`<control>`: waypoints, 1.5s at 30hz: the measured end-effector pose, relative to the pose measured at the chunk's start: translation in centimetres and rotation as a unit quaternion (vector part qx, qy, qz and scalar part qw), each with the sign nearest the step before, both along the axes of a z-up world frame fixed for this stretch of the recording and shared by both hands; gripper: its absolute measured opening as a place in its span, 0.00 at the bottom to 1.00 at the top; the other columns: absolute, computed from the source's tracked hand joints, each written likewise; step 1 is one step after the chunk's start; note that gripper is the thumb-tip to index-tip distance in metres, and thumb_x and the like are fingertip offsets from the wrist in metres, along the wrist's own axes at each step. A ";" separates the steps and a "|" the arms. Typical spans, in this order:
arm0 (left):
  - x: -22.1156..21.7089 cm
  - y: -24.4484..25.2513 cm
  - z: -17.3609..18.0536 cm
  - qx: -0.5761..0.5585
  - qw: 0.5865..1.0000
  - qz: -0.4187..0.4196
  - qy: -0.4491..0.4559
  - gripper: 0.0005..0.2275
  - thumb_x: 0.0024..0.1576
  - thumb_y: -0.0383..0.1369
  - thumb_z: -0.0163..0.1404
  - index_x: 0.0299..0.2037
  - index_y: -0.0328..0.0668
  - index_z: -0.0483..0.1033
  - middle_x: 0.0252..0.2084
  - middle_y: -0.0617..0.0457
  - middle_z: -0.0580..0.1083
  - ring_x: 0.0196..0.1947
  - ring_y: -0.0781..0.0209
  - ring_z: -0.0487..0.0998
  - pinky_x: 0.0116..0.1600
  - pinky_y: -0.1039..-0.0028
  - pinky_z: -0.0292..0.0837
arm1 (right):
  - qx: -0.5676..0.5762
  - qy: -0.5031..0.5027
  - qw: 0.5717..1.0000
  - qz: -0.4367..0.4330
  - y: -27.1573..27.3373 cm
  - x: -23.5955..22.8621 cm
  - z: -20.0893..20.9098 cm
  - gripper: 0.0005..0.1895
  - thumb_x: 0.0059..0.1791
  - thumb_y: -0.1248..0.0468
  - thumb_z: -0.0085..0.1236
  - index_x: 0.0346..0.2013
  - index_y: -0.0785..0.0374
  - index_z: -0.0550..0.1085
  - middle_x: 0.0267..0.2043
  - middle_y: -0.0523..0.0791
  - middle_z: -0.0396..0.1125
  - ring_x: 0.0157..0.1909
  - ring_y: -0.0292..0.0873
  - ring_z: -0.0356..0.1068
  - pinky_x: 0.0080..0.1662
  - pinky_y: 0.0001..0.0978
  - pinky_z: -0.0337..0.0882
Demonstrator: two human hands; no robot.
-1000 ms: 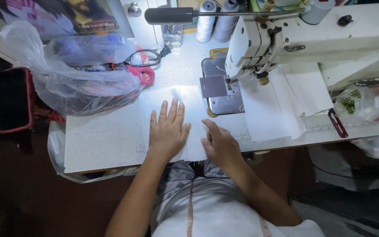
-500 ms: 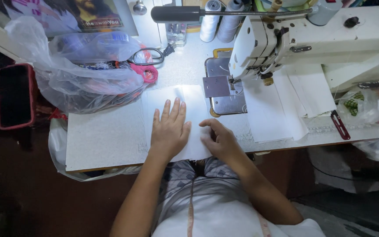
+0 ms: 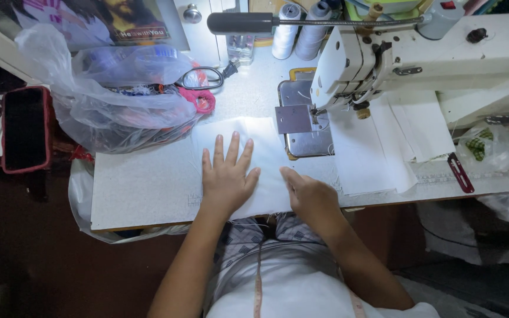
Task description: Folding and arranging small white fabric pieces on a sewing machine table.
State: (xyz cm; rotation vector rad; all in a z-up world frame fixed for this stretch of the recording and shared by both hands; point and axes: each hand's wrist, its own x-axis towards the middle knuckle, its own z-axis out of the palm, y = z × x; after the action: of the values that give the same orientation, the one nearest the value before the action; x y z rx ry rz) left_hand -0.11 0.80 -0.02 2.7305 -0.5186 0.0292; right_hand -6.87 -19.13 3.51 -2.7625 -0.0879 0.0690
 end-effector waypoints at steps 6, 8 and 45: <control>0.0 -0.3 -0.4 0.033 0.999 -0.007 -0.009 0.27 0.64 0.53 0.35 0.73 0.59 0.60 0.77 0.45 0.53 0.76 0.35 0.45 0.69 0.28 0.33 | -0.049 -0.166 0.984 0.033 1.0 3.0 -1.2 0.18 0.54 0.57 0.52 0.58 0.51 0.74 0.46 0.48 0.73 0.53 0.54 0.74 0.49 0.51 0.76; 0.1 -0.4 -1.1 0.052 0.998 -0.011 -0.034 0.30 0.60 0.50 0.36 0.74 0.51 0.58 0.77 0.44 0.53 0.76 0.35 0.47 0.69 0.30 0.39 | 0.209 -0.245 0.931 0.173 3.7 5.1 0.0 0.23 0.56 0.56 0.49 0.62 0.65 0.70 0.58 0.57 0.70 0.63 0.61 0.67 0.62 0.55 0.67; 6.2 0.3 -4.0 -0.015 0.972 -0.160 -0.174 0.25 0.67 0.53 0.33 0.67 0.52 0.69 0.70 0.52 0.67 0.70 0.55 0.66 0.69 0.54 0.60 | -0.101 -0.216 0.948 0.210 2.5 -1.3 -6.1 0.36 0.57 0.38 0.30 0.70 0.57 0.63 0.71 0.51 0.59 0.74 0.58 0.54 0.67 0.66 0.50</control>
State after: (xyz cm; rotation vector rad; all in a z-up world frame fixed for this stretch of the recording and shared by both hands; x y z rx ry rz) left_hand 6.07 1.06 -4.07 2.5864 -1.0409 0.4339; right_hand -8.17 -16.60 -2.59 -2.8593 -0.8242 -0.4420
